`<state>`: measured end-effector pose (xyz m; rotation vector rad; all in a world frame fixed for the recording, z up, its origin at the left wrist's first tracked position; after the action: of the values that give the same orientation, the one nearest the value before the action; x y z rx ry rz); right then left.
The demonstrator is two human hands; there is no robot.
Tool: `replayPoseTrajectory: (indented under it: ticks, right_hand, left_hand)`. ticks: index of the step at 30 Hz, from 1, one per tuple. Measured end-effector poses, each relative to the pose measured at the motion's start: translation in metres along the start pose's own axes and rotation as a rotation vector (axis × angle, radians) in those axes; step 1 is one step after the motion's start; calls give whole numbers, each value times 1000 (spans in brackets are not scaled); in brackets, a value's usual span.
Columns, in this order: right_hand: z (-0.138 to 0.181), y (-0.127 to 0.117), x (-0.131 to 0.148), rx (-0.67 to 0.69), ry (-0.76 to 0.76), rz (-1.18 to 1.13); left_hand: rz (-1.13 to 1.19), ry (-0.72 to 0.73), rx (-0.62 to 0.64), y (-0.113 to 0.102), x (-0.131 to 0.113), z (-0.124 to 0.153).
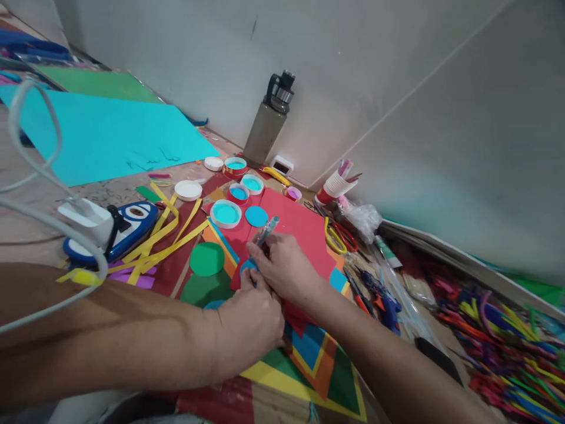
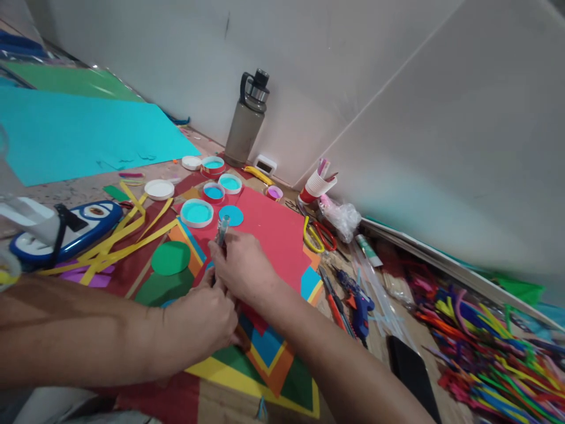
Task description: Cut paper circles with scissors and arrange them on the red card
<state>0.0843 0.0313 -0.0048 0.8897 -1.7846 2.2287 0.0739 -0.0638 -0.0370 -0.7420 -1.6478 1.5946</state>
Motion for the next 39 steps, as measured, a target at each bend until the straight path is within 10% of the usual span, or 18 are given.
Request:
replayPoseTrajectory:
  ticks: [6,29,39]
  right_hand:
    - [-1,7,14,65,-34,80]
    - [-6,11,18,184,-29,51]
    - [-15,2,-4,111,58,8]
  left_hand:
    - [3,130,158,-7,-4,1]
    - [-49,90,97,-4,-5,1]
    - [-84,-45,-124,-5,-1,4]
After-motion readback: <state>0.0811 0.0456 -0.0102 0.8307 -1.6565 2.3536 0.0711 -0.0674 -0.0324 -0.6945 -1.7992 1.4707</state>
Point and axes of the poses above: each hand's wrist, its own z-axis away from the middle knuckle, its own y-axis out of the palm, x = y × z, the point moved 8 cm from there along -z, towards the middle knuckle, and after that the axes turned 7 degrees about x, right-handed, at the moved point
